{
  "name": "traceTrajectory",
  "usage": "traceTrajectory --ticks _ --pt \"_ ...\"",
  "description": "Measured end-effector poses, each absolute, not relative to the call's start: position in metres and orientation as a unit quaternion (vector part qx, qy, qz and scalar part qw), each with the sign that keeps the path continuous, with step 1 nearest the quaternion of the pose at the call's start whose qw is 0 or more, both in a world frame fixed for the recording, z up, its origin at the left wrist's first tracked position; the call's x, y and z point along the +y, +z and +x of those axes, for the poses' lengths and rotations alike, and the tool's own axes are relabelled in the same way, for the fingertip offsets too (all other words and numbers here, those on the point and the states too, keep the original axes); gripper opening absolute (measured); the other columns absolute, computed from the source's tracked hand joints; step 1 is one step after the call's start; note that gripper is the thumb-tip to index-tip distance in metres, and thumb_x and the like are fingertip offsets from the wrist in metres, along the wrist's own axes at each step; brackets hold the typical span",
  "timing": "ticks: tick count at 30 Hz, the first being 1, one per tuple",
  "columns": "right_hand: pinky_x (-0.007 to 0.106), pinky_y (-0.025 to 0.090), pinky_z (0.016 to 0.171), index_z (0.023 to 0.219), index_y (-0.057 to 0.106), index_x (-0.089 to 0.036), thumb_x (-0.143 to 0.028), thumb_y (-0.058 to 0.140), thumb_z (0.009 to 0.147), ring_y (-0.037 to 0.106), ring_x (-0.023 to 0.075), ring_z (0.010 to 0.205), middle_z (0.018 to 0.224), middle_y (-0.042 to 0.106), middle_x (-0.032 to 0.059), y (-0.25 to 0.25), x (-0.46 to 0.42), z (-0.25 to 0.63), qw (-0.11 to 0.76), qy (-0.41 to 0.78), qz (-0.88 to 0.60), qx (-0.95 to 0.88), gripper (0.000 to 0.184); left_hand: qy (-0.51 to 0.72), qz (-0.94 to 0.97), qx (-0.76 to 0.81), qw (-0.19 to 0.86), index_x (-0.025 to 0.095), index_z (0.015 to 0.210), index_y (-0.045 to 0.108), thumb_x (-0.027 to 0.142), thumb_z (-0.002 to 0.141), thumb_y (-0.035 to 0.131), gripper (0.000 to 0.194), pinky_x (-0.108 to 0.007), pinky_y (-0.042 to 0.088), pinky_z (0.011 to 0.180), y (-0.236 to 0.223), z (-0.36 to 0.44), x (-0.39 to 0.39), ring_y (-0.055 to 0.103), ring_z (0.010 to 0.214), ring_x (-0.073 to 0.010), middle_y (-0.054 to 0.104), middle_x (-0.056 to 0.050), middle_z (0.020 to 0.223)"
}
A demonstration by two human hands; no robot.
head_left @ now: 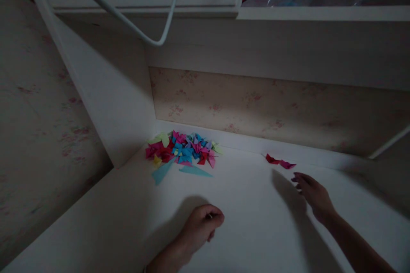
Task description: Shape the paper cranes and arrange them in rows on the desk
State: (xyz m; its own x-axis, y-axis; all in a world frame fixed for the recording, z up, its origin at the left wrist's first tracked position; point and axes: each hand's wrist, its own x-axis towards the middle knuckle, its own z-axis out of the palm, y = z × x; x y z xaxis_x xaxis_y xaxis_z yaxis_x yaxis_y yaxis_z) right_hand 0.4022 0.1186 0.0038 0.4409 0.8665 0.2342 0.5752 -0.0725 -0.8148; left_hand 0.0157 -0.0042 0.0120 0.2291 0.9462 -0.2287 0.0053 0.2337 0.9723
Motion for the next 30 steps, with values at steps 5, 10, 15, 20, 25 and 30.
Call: traceTrajectory --ticks 5,10,15,20,25,30 --pt "0.027 0.045 0.053 0.092 0.069 -0.02 -0.052 0.067 0.067 0.057 0.0181 0.061 0.072 0.065 0.0039 -0.007 0.025 0.304 0.524 0.38 -0.657 -0.387 0.041 0.387 0.5 0.485 0.605 0.012 0.078 0.064 0.038 0.073 0.06 0.026 -0.02 0.028 0.04 0.01 0.017 0.002 0.04 0.042 -0.0083 0.046 0.005 0.05" --pt "0.024 0.033 0.045 0.089 0.07 -0.02 -0.052 0.062 0.076 0.043 0.0127 0.048 0.056 0.053 -0.0008 -0.004 -0.023 0.202 0.478 0.511 -0.535 -0.473 0.035 0.351 0.674 0.562 0.326 0.013 0.08 0.066 0.028 0.082 0.046 0.024 -0.021 0.038 0.048 0.021 0.018 0.057 0.053 0.049 -0.012 0.058 0.001 0.057" --pt "0.027 0.038 0.051 0.089 0.071 -0.022 -0.049 0.053 0.083 0.051 0.0173 0.056 0.064 0.061 0.0033 -0.011 -0.026 0.16 0.436 0.449 -0.527 -0.575 0.033 0.332 0.72 0.59 0.155 0.013 0.09 0.065 0.014 0.082 0.047 0.02 -0.03 0.042 0.085 0.04 0.011 0.128 0.058 0.093 -0.0203 0.065 -0.01 0.096" --pt "0.029 0.045 0.06 0.087 0.071 -0.025 -0.039 0.048 0.086 0.058 0.0199 0.066 0.079 0.068 0.0041 -0.015 -0.028 0.17 0.391 0.402 -0.485 -0.67 0.027 0.273 0.757 0.592 0.046 0.012 0.108 0.062 0.014 0.083 0.051 0.028 -0.038 0.034 0.097 0.041 0.007 0.155 0.045 0.115 -0.0285 0.054 -0.017 0.118" --pt "0.025 0.046 0.061 0.086 0.071 -0.023 -0.033 0.047 0.087 0.061 0.0186 0.068 0.08 0.069 0.0039 -0.011 -0.027 0.172 0.386 0.393 -0.475 -0.686 0.026 0.222 0.795 0.565 0.006 0.017 0.093 0.069 0.011 0.084 0.047 0.025 -0.041 0.036 0.095 0.036 0.008 0.168 0.046 0.112 -0.0288 0.056 -0.014 0.112" --pt "0.021 0.042 0.057 0.084 0.071 -0.02 -0.026 0.047 0.086 0.058 0.0147 0.065 0.077 0.067 0.003 -0.007 -0.027 0.17 0.395 0.387 -0.472 -0.686 0.025 0.23 0.796 0.559 -0.01 0.015 0.088 0.069 0.013 0.086 0.047 0.022 -0.039 0.039 0.092 0.04 0.014 0.178 0.051 0.105 -0.0263 0.059 -0.014 0.104"
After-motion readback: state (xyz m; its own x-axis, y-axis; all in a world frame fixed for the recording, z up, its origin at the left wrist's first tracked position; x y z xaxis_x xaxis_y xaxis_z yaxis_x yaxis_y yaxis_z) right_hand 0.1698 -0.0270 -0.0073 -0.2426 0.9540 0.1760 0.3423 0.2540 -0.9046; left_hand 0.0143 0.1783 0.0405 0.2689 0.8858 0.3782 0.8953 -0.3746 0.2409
